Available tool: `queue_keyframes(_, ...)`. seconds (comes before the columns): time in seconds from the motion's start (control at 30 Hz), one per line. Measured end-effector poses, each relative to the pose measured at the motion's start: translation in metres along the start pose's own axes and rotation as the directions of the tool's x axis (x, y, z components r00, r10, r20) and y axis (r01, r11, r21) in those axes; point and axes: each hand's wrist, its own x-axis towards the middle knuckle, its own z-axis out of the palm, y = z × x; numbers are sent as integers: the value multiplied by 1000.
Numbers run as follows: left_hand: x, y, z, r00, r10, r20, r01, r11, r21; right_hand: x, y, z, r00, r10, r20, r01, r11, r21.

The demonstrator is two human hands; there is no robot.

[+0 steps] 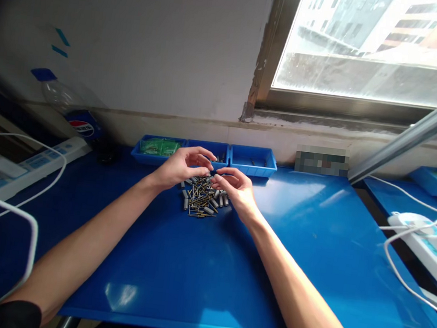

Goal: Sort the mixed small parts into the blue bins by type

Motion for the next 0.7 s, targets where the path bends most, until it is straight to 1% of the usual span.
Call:
queue_keyframes(0.13, 0, -3, 4, 999, -38, -23, 35, 995, -92, 0, 2, -1, 1000, 12, 7, -12, 1000, 12)
queue_keyframes(0.27, 0, -5, 9, 995, -61, -74, 46, 981, -190, -1, -1, -2, 999, 27, 24, -28, 999, 36)
queue_keyframes(0.33, 1, -6, 11, 995, -66, -70, 50, 977, -208, -1, -1, -3, 1000, 25, 15, -26, 998, 59)
queue_keyframes(0.37, 1, -7, 12, 996, -60, -61, 48, 981, -189, 0, 0, -4, 1000, 24, 2, -24, 998, 64)
queue_keyframes(0.43, 2, -9, 10, 998, -28, -57, 24, 998, -65, 2, 1, -6, 999, 8, -46, -5, 998, 61)
queue_keyframes(0.5, 2, -11, 3, 996, 26, -83, -12, 986, 166, 6, 3, -9, 991, -50, -123, 55, 998, 40)
queue_keyframes(0.57, 2, -14, -8, 994, 69, -84, -28, 909, 417, 9, 3, -15, 970, -140, -201, 142, 990, -7)
queue_keyframes(0.6, 1, -16, -13, 997, 62, -53, -26, 860, 510, 11, 3, -19, 957, -182, -227, 178, 983, -39)
queue_keyframes(0.67, -2, -18, -22, 999, 16, 39, -37, 770, 638, 14, 2, -27, 944, -227, -240, 210, 973, -98)
queue_keyframes(0.7, -3, -19, -24, 998, -12, 68, -38, 728, 684, 15, 2, -31, 940, -236, -245, 211, 970, -123)
